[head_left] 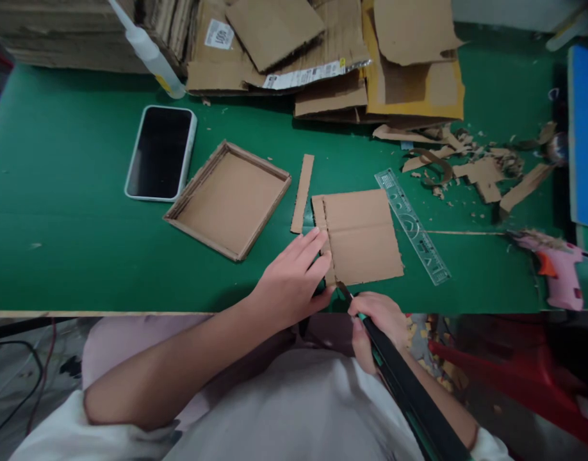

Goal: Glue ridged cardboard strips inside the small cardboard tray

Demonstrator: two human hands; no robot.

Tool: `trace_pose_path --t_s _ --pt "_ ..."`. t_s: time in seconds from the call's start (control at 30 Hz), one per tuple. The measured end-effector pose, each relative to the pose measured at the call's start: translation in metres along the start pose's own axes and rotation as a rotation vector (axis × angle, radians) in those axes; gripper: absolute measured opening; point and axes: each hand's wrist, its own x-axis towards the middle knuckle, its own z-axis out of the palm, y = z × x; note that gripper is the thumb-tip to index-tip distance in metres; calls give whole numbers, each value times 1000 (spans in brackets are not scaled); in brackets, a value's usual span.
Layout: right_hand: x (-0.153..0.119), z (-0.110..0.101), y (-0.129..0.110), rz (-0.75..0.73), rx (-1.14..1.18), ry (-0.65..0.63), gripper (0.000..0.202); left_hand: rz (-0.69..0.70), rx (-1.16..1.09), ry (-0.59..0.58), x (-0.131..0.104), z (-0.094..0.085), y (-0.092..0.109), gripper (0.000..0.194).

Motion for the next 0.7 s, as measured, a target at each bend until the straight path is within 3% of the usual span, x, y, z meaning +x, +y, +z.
trace_pose_path --t_s 0.4,0.6,0.7 --pt "0 3 0 -35 -60 -84 12 0 -40 6 0 1 -1 39" --pt "-3 -4 -5 152 -55 -14 10 19 -14 7 0 1 -1 40" --pt "-5 -5 -5 167 -45 -11 9 20 -15 11 0 1 -1 41"
